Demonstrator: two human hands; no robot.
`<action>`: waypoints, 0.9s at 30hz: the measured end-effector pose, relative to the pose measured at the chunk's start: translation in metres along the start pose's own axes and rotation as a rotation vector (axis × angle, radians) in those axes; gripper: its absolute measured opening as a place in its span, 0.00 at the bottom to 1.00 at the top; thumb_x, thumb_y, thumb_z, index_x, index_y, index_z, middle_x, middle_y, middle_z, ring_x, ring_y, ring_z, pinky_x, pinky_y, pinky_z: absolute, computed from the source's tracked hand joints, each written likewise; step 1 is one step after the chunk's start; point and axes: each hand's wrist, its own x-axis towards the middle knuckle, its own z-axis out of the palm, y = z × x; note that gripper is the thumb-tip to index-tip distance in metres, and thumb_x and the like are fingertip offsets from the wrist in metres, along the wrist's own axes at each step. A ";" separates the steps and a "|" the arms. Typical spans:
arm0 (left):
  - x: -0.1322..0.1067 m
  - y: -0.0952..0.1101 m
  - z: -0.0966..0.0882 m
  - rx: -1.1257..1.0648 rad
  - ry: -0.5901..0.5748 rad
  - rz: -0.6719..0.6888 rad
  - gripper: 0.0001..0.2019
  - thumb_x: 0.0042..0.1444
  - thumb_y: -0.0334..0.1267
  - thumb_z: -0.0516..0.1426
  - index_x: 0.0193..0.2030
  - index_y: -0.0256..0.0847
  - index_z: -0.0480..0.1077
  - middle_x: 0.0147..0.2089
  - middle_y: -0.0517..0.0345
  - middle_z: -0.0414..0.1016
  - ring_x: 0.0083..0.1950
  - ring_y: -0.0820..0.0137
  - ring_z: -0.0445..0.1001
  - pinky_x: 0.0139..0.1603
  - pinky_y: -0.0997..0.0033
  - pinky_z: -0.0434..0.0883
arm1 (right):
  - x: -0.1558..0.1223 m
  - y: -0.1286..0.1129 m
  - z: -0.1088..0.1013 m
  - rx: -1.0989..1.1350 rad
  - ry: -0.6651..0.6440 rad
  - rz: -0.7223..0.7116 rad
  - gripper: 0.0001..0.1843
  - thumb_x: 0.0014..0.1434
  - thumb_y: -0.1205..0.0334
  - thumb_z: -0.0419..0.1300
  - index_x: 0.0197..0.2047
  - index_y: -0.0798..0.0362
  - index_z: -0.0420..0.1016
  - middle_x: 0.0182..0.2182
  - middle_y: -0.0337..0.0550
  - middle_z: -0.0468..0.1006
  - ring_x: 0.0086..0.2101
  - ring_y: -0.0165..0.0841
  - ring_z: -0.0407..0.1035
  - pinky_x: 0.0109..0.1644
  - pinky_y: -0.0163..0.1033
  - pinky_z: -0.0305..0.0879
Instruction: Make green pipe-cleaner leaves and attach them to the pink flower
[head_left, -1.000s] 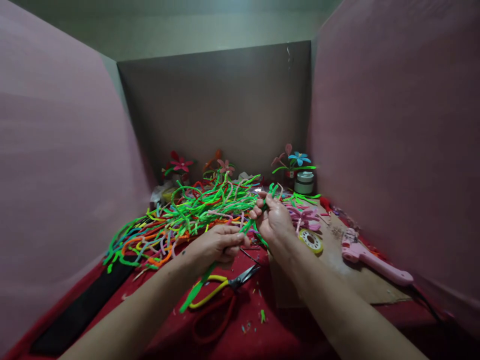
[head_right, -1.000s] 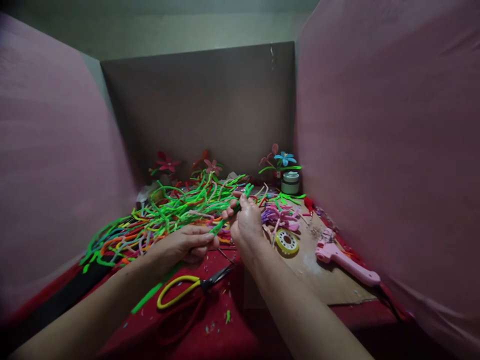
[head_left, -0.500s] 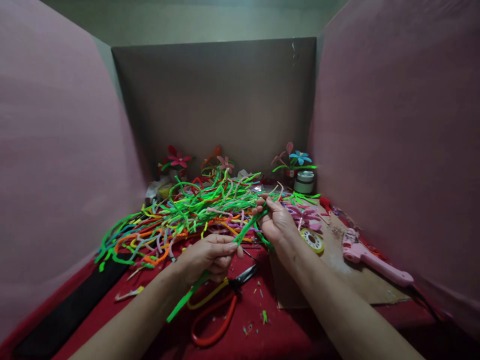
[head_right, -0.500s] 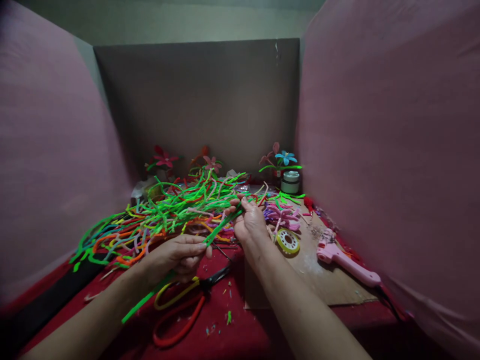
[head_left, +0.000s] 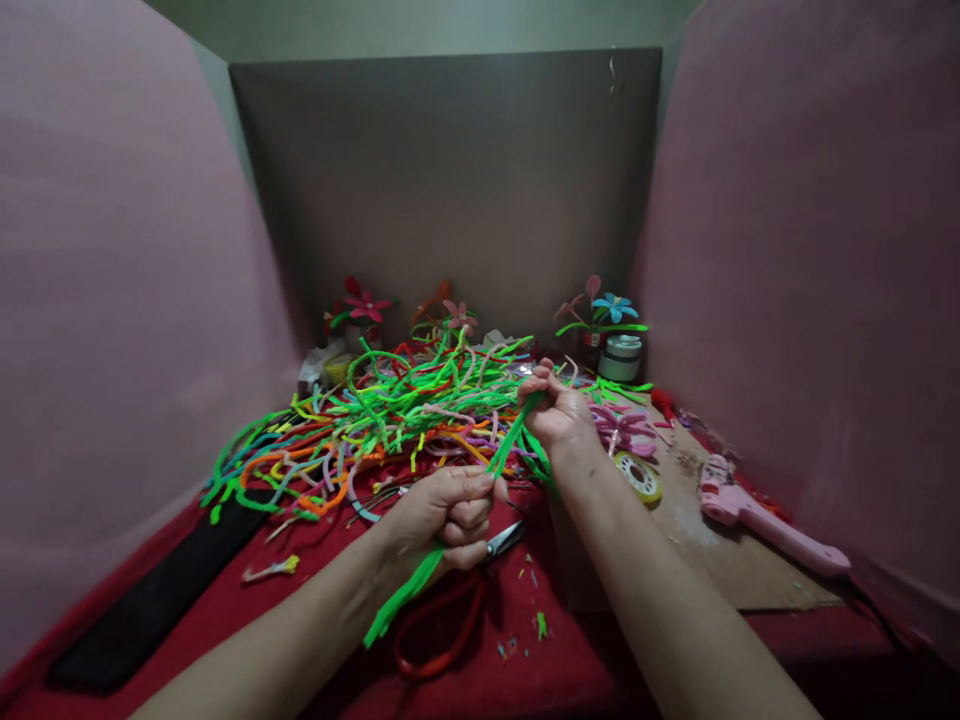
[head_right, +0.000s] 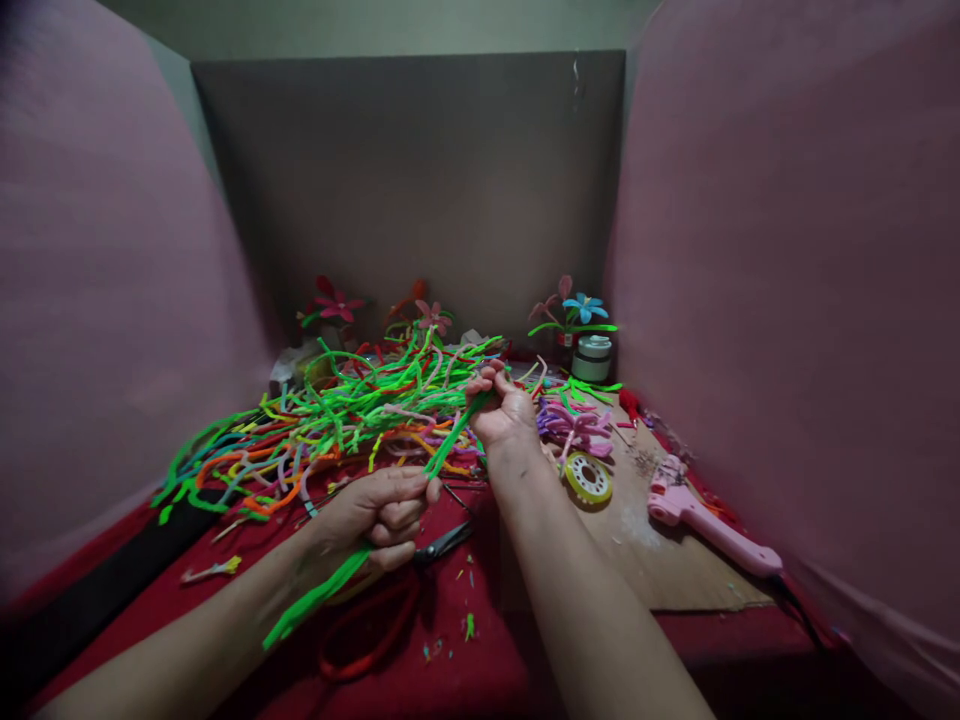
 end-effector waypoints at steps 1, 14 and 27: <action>0.000 -0.001 0.000 0.002 0.003 -0.004 0.08 0.56 0.34 0.51 0.30 0.33 0.68 0.14 0.72 0.41 0.14 0.84 0.35 0.11 0.84 0.45 | 0.001 -0.001 -0.001 0.015 0.015 0.000 0.19 0.59 0.80 0.41 0.33 0.54 0.69 0.13 0.31 0.65 0.13 0.20 0.59 0.18 0.23 0.61; 0.008 0.000 -0.024 0.099 0.003 0.121 0.07 0.54 0.37 0.54 0.33 0.33 0.69 0.14 0.73 0.43 0.13 0.85 0.38 0.11 0.84 0.50 | -0.007 -0.001 -0.005 -0.089 -0.155 0.126 0.13 0.59 0.58 0.50 0.38 0.59 0.68 0.36 0.52 0.78 0.39 0.37 0.73 0.44 0.45 0.68; 0.012 -0.006 -0.030 0.189 0.014 0.064 0.11 0.55 0.42 0.52 0.36 0.35 0.68 0.15 0.73 0.44 0.13 0.84 0.39 0.12 0.82 0.52 | -0.035 0.033 -0.019 -0.216 -0.212 0.209 0.07 0.58 0.66 0.52 0.38 0.55 0.69 0.30 0.45 0.79 0.34 0.34 0.74 0.43 0.44 0.68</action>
